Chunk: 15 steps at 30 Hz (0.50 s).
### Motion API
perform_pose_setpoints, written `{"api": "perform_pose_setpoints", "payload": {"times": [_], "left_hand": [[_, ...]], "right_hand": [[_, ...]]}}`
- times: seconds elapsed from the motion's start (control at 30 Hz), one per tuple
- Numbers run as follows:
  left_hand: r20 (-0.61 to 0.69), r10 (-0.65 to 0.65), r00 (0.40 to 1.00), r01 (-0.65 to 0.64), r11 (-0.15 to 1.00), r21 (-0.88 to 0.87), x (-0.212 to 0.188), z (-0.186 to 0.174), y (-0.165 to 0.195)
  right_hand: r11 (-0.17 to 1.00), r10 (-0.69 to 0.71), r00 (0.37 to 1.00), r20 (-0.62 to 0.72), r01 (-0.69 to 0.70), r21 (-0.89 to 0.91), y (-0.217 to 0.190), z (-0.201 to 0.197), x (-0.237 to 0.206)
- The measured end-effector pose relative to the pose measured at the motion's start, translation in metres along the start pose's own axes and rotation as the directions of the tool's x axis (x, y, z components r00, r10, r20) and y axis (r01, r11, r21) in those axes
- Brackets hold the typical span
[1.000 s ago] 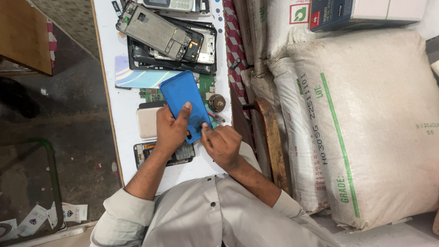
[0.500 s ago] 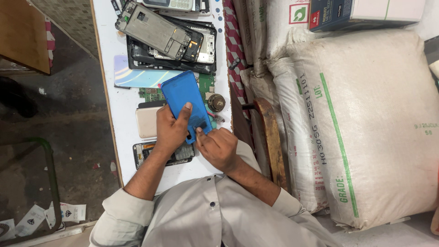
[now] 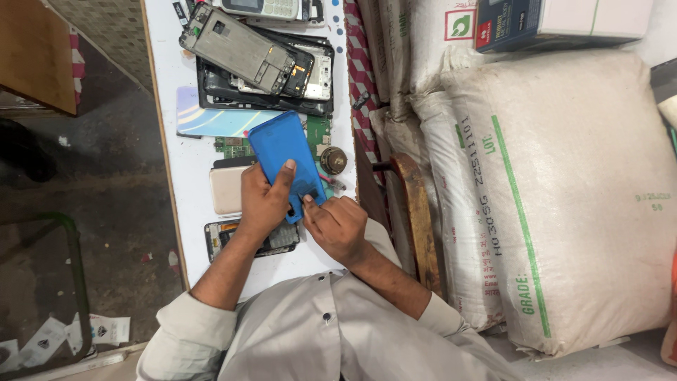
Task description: The person uses a small metal tool to scrape residue from the back of a blue phone case. They repeatedly scrape the same area, flip the case to inspect it, and continue scraping until the clip ends.
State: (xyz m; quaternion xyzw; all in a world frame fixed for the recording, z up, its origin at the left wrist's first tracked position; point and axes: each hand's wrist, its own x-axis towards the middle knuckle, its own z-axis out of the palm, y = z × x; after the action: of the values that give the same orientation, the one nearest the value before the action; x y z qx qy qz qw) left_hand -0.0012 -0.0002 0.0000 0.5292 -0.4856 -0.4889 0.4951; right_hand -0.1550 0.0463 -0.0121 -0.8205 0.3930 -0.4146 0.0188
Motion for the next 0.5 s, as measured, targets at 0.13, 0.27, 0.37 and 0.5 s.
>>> {"api": "perform_pose_setpoints", "payload": {"times": [0.13, 0.27, 0.37, 0.5], "left_hand": [[0.002, -0.052, 0.999, 0.052, 0.998, -0.024, -0.0011, 0.0006, 0.0010], [0.006, -0.099, 0.995, 0.099, 0.994, -0.036, -0.0010, -0.0007, 0.0015], [-0.005, -0.096, 0.995, 0.096, 0.994, -0.053, 0.0000, -0.0009, 0.0016], [-0.005, -0.120, 0.993, 0.120, 0.990, -0.069, 0.0005, -0.0007, 0.0012]], "right_hand": [[0.995, 0.063, 0.995, -0.076, -0.069, -0.075, 0.0019, -0.0002, 0.0039], [0.991, 0.121, 0.987, -0.108, -0.126, -0.037, 0.0016, -0.0002, 0.0052], [0.996, 0.094, 0.990, -0.103, -0.093, 0.016, 0.0012, -0.0014, 0.0050], [0.996, 0.060, 0.995, -0.078, -0.055, 0.068, 0.0004, -0.0004, 0.0039]]}}
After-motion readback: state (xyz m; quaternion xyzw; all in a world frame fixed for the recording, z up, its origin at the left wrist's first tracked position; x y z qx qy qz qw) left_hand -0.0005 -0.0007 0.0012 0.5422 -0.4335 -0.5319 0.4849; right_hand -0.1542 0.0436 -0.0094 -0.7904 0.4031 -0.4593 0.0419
